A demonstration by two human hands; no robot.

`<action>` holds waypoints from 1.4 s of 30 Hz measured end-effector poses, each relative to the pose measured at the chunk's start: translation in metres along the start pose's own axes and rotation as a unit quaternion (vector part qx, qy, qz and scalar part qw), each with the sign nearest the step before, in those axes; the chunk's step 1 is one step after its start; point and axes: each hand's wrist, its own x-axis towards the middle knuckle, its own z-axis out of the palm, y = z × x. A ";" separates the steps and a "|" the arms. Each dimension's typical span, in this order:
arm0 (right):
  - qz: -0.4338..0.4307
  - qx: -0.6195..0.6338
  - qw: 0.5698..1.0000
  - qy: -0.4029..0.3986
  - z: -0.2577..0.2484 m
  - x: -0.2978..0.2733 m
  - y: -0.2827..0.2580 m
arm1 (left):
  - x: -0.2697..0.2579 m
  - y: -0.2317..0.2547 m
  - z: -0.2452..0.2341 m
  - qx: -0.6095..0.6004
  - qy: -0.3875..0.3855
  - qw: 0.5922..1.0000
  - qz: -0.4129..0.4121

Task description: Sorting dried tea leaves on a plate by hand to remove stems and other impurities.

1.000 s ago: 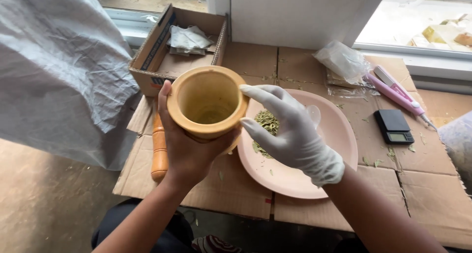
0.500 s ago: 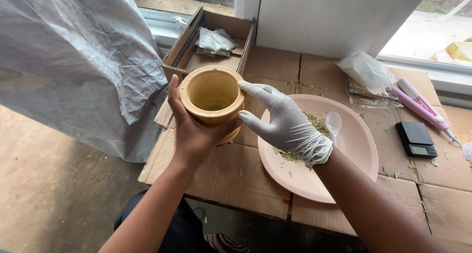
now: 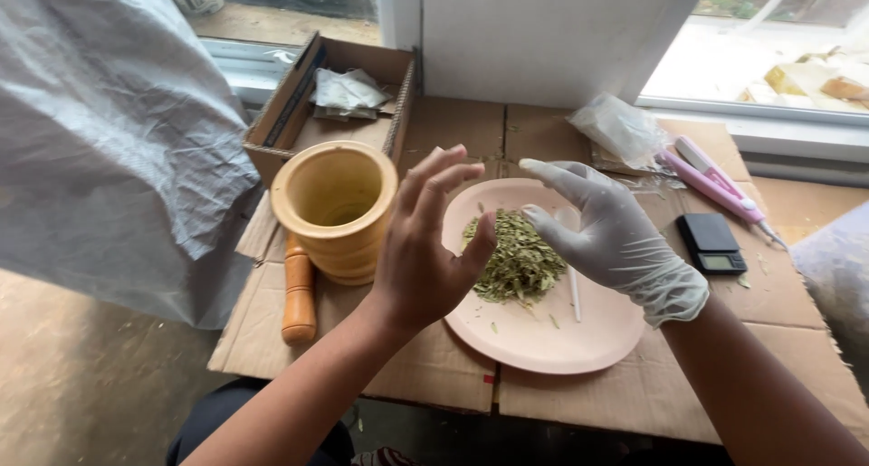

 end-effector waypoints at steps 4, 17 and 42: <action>0.055 -0.064 0.996 0.007 -0.003 -0.031 0.054 | -0.008 -0.021 0.038 -0.032 -0.048 0.997 -0.058; 0.102 -0.216 0.967 -0.085 0.026 -0.077 0.115 | -0.038 -0.064 0.056 -0.006 -0.255 0.959 -0.123; 0.177 -0.200 0.960 0.084 0.036 -0.042 0.146 | -0.031 -0.069 0.049 -0.001 -0.201 0.964 -0.176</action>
